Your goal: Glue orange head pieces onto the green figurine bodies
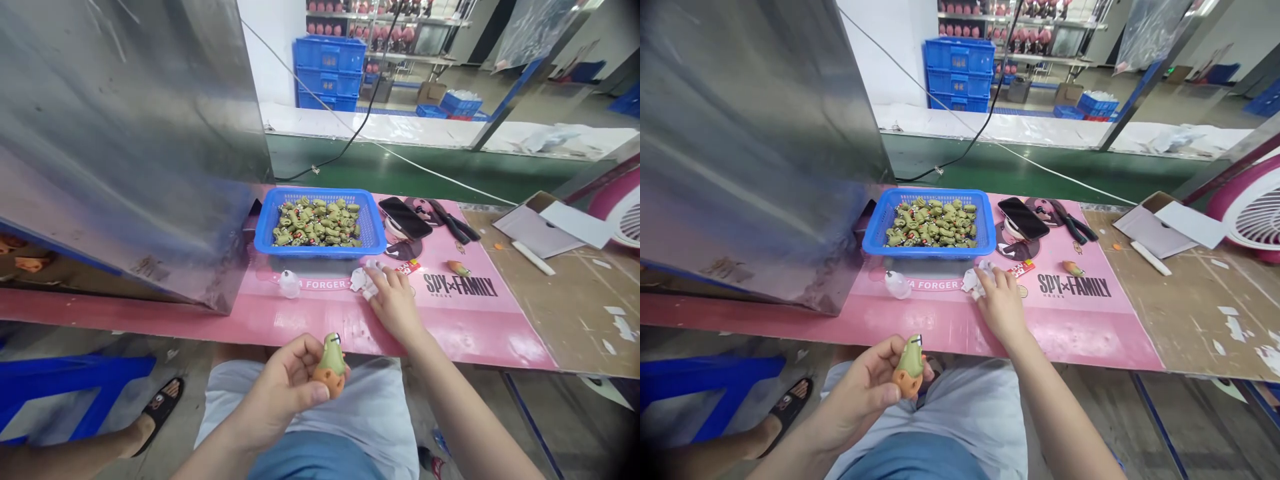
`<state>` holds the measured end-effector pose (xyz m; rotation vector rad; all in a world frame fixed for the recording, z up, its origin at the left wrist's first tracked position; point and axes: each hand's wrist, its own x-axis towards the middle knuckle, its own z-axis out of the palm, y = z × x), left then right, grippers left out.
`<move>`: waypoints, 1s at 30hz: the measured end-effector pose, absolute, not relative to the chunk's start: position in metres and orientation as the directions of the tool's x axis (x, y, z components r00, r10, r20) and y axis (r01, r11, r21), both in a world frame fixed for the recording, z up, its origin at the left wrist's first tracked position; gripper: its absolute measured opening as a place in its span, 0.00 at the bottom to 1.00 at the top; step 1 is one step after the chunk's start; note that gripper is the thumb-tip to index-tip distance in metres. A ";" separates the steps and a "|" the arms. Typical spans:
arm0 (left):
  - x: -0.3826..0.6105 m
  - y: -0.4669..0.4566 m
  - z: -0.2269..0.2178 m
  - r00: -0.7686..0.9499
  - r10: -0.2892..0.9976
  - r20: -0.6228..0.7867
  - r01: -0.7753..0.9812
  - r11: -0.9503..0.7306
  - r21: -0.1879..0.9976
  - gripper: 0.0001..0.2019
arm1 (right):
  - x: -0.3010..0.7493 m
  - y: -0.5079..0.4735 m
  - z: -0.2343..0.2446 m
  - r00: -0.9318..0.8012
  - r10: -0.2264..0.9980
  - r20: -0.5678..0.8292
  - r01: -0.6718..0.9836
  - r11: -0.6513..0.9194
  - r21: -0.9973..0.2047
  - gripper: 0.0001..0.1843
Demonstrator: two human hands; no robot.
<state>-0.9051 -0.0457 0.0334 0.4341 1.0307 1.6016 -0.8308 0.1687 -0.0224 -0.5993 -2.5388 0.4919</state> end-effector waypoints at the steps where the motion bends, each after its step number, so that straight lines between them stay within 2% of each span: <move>1: -0.905 -0.046 0.034 -0.341 0.915 -0.214 -0.593 -0.032 0.805 0.15 | -0.833 0.173 -0.031 -0.819 0.469 0.332 0.356 0.868 -0.347 0.19; 2: -0.904 -0.046 0.034 -0.378 0.906 -0.188 -0.579 -0.073 0.812 0.14 | -0.834 0.174 -0.038 -0.853 0.433 0.292 0.350 0.889 -0.296 0.19; 4: -0.904 -0.047 0.035 -0.432 0.890 -0.148 -0.542 -0.124 0.831 0.15 | -0.831 0.167 -0.044 -0.892 0.374 0.253 0.289 0.904 -0.314 0.18; 6: -0.903 -0.049 0.036 -0.462 0.878 -0.124 -0.506 -0.146 0.850 0.21 | -0.823 0.153 -0.039 -0.903 0.359 0.237 0.216 0.855 -0.471 0.17; 8: -0.903 -0.052 0.036 -0.477 0.872 -0.106 -0.470 -0.151 0.870 0.28 | -0.813 0.138 -0.023 -0.891 0.375 0.256 0.122 0.740 -0.661 0.16; 9: -0.903 -0.053 0.036 -0.480 0.872 -0.098 -0.448 -0.147 0.882 0.30 | -0.808 0.130 -0.013 -0.874 0.392 0.287 0.067 0.682 -0.728 0.16; 11: -0.903 -0.056 0.037 -0.479 0.873 -0.086 -0.400 -0.131 0.907 0.29 | -0.800 0.115 0.009 -0.821 0.425 0.381 -0.041 0.621 -0.783 0.16; 14: -0.902 -0.057 0.040 -0.462 0.880 -0.115 -0.373 -0.074 0.925 0.25 | -0.795 0.094 0.036 -0.769 0.353 0.533 -0.200 0.659 -0.725 0.17; 17: -0.901 -0.055 0.045 -0.472 0.874 -0.118 -0.342 -0.059 0.938 0.24 | -0.798 0.077 0.049 -0.773 0.159 0.614 -0.287 0.776 -0.562 0.21; 20: -0.901 -0.055 0.046 -0.518 0.851 -0.087 -0.270 -0.067 0.960 0.25 | -0.799 0.071 0.049 -0.774 0.022 0.632 -0.290 0.876 -0.386 0.21; 23: -0.901 -0.059 0.043 -0.527 0.847 -0.072 -0.280 -0.093 0.955 0.23 | -0.792 0.077 0.044 -0.756 -0.033 0.653 -0.256 0.934 -0.249 0.20; 25: -0.901 -0.062 0.041 -0.532 0.843 -0.082 -0.289 -0.089 0.953 0.21 | -0.785 0.082 0.042 -0.752 0.000 0.660 -0.207 0.950 -0.235 0.20; 28: -0.900 -0.064 0.041 -0.559 0.826 -0.070 -0.200 -0.052 0.978 0.22 | -0.780 0.083 0.044 -0.752 0.092 0.653 -0.166 0.932 -0.323 0.21; 30: -0.900 -0.062 0.043 -0.578 0.816 -0.009 -0.089 -0.052 0.995 0.22 | -0.781 0.079 0.046 -0.759 0.050 0.649 -0.222 0.917 -0.330 0.22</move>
